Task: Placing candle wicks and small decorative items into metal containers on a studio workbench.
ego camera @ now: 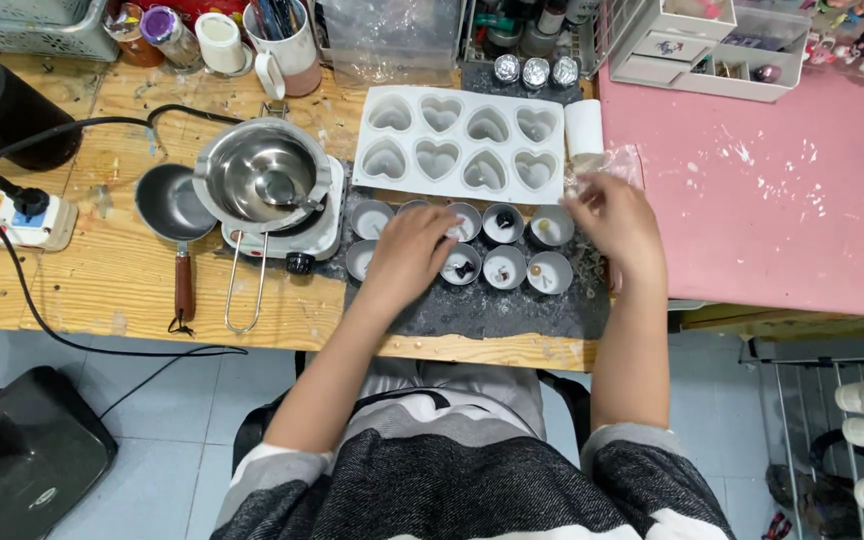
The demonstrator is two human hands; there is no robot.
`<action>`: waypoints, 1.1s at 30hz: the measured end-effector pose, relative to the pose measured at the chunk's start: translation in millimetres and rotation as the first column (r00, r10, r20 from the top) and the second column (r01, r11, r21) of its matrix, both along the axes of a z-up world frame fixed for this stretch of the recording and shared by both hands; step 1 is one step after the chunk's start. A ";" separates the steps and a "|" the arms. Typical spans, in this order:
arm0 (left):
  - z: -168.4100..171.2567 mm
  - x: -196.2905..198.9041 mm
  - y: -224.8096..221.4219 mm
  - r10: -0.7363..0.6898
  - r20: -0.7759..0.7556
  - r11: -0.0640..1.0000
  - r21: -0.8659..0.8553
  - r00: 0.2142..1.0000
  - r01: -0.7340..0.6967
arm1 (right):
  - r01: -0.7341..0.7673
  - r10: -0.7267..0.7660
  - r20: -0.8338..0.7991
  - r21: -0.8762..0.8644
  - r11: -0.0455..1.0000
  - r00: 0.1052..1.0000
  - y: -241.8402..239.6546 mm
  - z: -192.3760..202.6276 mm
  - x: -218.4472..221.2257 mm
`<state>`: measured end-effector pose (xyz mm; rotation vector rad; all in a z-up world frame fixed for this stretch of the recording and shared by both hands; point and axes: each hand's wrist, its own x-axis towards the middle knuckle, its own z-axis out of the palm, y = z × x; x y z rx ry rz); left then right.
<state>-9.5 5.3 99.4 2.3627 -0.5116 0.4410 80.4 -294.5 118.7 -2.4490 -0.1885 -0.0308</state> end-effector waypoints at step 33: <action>-37.8 -84.6 -3.8 -0.069 -0.073 0.992 -0.113 0.995 0.060 | -0.058 0.074 0.208 -0.081 0.995 0.975 26.6 -24.5 -45.8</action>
